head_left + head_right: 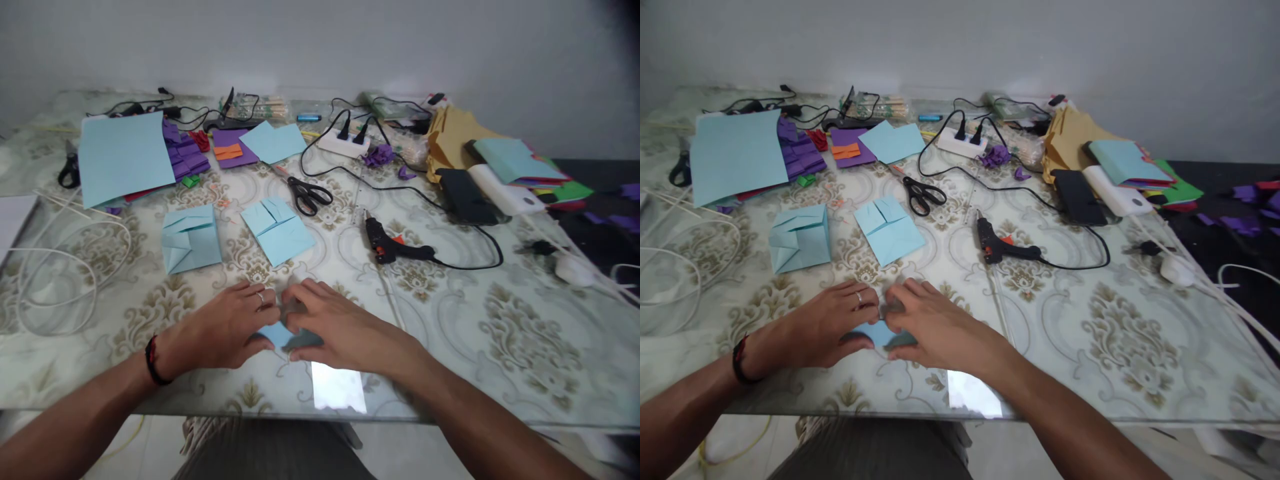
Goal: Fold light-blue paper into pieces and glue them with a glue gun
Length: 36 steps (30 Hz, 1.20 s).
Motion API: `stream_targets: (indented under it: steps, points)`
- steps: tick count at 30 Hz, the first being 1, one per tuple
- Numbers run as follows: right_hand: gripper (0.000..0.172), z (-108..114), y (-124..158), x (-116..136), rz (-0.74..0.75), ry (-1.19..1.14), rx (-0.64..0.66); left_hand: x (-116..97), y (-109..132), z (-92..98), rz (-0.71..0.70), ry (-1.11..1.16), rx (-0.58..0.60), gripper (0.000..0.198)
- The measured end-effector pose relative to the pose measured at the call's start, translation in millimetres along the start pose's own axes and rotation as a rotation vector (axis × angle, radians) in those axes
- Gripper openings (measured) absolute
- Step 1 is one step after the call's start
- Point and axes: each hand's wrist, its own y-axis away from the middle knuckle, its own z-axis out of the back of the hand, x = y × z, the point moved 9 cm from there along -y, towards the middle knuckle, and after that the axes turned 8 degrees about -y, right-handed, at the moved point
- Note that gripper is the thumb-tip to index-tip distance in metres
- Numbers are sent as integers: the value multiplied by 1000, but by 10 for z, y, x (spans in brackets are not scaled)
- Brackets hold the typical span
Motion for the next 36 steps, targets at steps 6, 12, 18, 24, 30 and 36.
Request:
stream_targets:
  steps: [6,12,18,24,30,36]
  points:
    - [46,-26,-41,-54,-58,19,-14,37,14,12,70,-30,0,31]
    - [28,-88,-46,-106,-199,-55,47,82,2,6,124,-9,0,22]
    - [15,144,-2,-368,-321,-380,-176,670,225,501,482,133,-496,53]
    - [30,81,23,-438,-351,-1129,-441,641,157,308,523,683,-363,29]
    - [26,-27,-24,-403,-315,-1233,-536,333,31,98,495,734,-193,25]
    - [30,-91,28,-554,-427,-1291,-620,327,37,139,437,723,-210,25]
